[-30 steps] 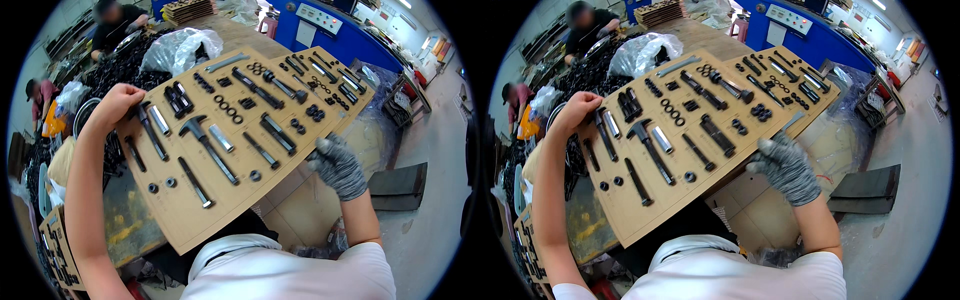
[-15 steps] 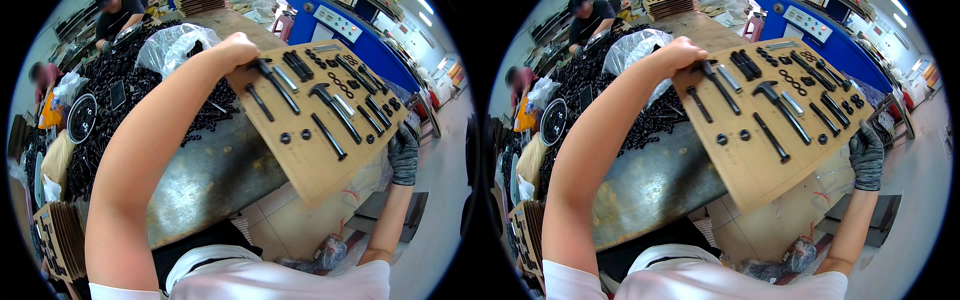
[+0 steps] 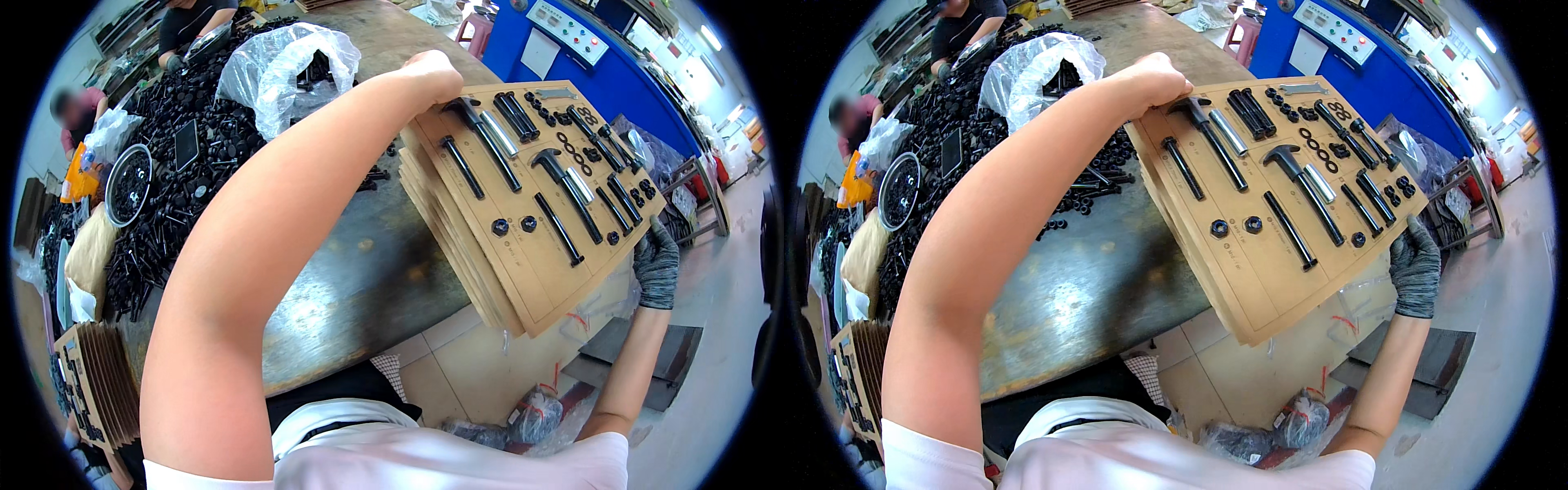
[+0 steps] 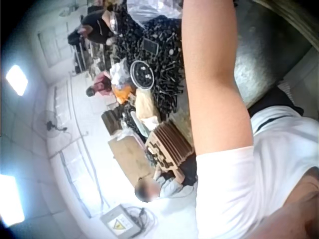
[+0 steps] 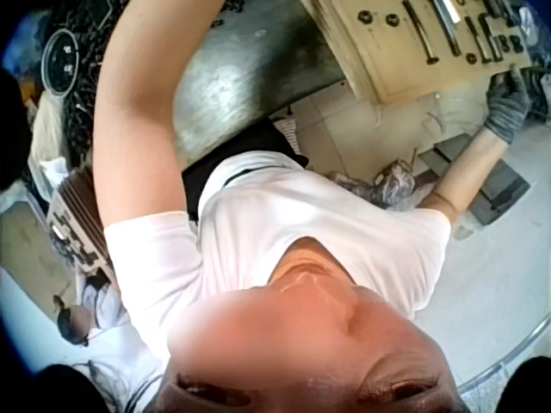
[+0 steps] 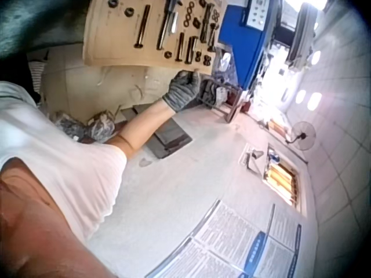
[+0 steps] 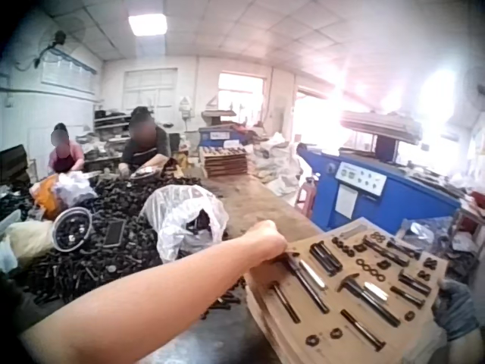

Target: The person picks various metal tools and hardware from a large pile on a table and places them into designated slots on a cardboard backing. The person repeatedly fills the slots with items such as hammers, wrenches, and bolts, then stacks the completed boards.

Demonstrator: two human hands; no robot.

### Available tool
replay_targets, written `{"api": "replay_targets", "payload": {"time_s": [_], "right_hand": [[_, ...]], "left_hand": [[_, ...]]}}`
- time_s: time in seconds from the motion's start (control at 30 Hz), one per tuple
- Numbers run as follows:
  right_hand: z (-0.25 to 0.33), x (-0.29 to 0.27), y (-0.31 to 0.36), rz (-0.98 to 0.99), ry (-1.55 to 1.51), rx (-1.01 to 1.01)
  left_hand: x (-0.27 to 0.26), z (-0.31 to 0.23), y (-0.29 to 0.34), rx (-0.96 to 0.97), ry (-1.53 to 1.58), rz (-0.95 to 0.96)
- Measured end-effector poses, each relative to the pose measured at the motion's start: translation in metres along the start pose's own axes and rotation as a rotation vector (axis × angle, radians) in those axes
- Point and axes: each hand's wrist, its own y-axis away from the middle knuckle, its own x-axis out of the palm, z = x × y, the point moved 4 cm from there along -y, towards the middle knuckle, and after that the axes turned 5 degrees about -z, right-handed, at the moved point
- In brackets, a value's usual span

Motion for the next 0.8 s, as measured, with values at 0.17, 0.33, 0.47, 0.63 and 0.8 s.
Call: {"api": "replay_targets", "payload": {"time_s": [0.17,0.33,0.47,0.63,0.8], "right_hand": [[-0.003,0.004,-0.001,-0.096,-0.297,0.293],[0.011,0.024,0.013,-0.207,-0.334,0.399],[0.03,0.035,0.024,-0.193,-0.2,0.411],[0.075,0.064,0.055,-0.143,0.146,0.263],[0.202,0.096,0.17,-0.146,0.092,-0.187]], "left_hand": [[0.004,-0.001,-0.001,-0.02,0.028,-0.025],[0.009,0.01,-0.018,0.055,0.001,-0.002],[-0.012,0.015,-0.003,0.166,-0.036,0.008],[-0.083,0.081,0.081,0.363,0.23,-0.216],[-0.205,0.164,0.291,0.257,0.333,-0.346]]}}
